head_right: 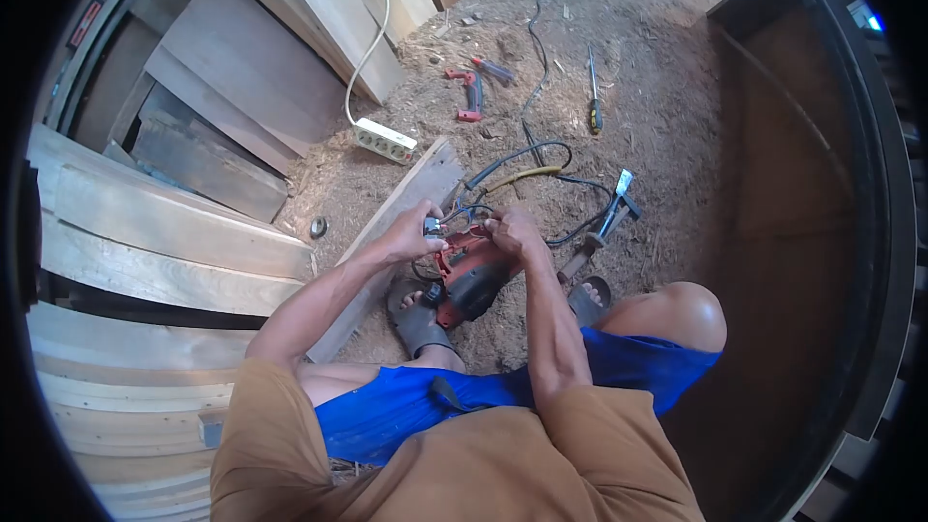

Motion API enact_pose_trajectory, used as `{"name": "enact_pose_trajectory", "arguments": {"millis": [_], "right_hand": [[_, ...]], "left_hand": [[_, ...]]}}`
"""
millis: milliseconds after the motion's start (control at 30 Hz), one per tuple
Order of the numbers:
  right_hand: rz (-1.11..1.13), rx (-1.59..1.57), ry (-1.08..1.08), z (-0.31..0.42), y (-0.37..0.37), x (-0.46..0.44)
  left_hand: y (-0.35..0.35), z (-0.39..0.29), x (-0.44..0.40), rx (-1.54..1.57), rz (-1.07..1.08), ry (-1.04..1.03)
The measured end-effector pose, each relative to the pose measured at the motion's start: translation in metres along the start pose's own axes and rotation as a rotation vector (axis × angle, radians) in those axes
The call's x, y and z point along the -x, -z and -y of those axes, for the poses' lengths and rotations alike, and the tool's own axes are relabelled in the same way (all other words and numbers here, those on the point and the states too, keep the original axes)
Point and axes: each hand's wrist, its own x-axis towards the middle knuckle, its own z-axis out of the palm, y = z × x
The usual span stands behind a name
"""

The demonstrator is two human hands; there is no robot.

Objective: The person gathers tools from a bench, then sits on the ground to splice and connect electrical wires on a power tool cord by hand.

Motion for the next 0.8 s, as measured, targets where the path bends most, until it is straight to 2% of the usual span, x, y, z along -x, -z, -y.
{"name": "enact_pose_trajectory", "arguments": {"millis": [167,267,400,500,600,700,800], "right_hand": [[-0.002,-0.018,-0.029,0.001,-0.002,0.0],[-0.015,-0.035,-0.052,0.0,-0.001,0.008],[-0.038,-0.055,-0.087,-0.009,-0.004,0.013],[-0.049,-0.02,-0.081,-0.017,-0.006,0.012],[-0.024,-0.057,-0.102,-0.018,-0.009,0.01],[-0.003,-0.02,-0.105,-0.01,-0.003,0.007],[0.011,-0.011,-0.108,-0.009,-0.003,0.0]], "left_hand": [[-0.014,0.041,-0.031,0.404,0.072,0.162],[-0.015,0.037,-0.039,0.485,0.12,0.183],[-0.033,0.05,-0.048,0.654,-0.011,0.115],[-0.04,0.05,-0.05,0.494,0.054,0.137],[-0.042,0.043,-0.053,0.469,0.177,0.262],[-0.031,0.032,-0.048,0.56,0.162,0.329],[-0.034,0.048,-0.049,0.67,0.089,0.27]]}}
